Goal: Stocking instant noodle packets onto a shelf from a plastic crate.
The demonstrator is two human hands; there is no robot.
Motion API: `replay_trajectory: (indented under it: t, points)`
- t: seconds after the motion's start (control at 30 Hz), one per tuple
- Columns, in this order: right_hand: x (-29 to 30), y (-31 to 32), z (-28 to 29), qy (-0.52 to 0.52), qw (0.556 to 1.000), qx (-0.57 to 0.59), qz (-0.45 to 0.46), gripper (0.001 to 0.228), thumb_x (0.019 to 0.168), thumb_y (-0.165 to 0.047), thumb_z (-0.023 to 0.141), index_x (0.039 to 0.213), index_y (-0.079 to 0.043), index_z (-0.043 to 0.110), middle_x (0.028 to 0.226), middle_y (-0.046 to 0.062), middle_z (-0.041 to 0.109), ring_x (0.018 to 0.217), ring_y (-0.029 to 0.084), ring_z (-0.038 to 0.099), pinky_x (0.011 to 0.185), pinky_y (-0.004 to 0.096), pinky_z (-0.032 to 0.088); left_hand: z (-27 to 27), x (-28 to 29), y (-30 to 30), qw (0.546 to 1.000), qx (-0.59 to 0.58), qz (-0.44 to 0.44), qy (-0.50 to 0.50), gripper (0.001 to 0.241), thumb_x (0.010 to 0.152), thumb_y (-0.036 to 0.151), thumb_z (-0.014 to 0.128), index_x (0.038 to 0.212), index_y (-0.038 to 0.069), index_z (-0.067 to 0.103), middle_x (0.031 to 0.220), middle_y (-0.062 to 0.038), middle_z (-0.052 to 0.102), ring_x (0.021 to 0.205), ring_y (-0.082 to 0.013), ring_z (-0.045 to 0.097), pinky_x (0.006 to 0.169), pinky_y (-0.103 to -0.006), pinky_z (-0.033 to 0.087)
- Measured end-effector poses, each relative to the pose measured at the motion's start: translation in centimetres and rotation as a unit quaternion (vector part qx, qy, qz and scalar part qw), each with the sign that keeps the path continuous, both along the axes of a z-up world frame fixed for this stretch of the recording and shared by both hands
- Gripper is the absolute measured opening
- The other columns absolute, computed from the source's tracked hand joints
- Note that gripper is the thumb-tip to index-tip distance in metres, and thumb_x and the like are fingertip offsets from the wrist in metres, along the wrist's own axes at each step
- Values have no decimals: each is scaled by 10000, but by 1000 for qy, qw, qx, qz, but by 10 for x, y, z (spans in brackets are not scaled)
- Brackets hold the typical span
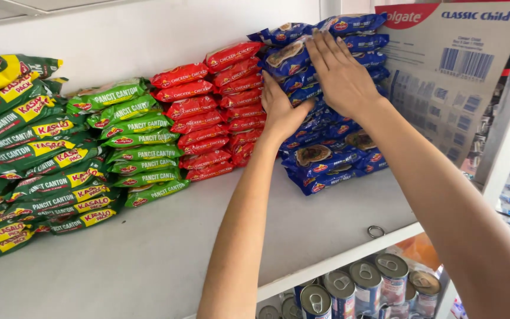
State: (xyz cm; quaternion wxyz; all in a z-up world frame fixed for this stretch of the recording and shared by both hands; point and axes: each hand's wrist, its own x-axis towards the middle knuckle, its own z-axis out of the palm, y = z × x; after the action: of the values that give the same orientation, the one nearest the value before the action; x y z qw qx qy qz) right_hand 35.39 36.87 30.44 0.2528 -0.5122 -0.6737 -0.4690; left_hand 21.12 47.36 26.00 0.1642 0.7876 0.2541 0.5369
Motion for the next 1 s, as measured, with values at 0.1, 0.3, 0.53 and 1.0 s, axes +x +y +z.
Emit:
replay_trajectory:
  t: [0.1, 0.3, 0.53, 1.0]
  points:
    - [8, -4, -4, 11, 1000, 12, -13, 680, 974, -20, 503, 1621, 34, 299, 1667, 248, 331, 1565, 357, 299, 1286, 459, 222, 3, 0, -9, 1000, 21, -15, -16, 1323, 736, 329, 836, 1579, -92, -93, 1647, -363, 61, 1544, -496, 59, 1261, -535, 84]
    - [25, -6, 4, 20, 996, 49, -78, 666, 1004, -97, 536, 1630, 18, 339, 1659, 245, 375, 1565, 381, 307, 1293, 501, 211, 8, 2, -23, 996, 57, -22, -58, 1251, 762, 270, 811, 1583, -94, -61, 1629, -362, 180, 1527, -487, 194, 1271, -529, 160]
    - [53, 7, 9, 130, 989, 16, -66, 620, 1021, -237, 596, 1604, -139, 410, 1585, 230, 423, 1507, 411, 298, 1222, 568, 196, 19, -2, -35, 997, 42, -39, -42, 1195, 794, 321, 789, 1623, -10, -5, 1648, -304, 240, 1532, -428, 285, 1235, -529, 260]
    - [32, 18, 7, 12, 994, 106, -17, 379, 1105, -145, 594, 1477, -104, 541, 1481, 172, 577, 1505, 381, 433, 1271, 559, 280, 19, -3, -31, 994, 9, -50, -94, 1064, 860, 273, 701, 1614, -56, 26, 1599, -321, 312, 1469, -419, 395, 1216, -444, 318]
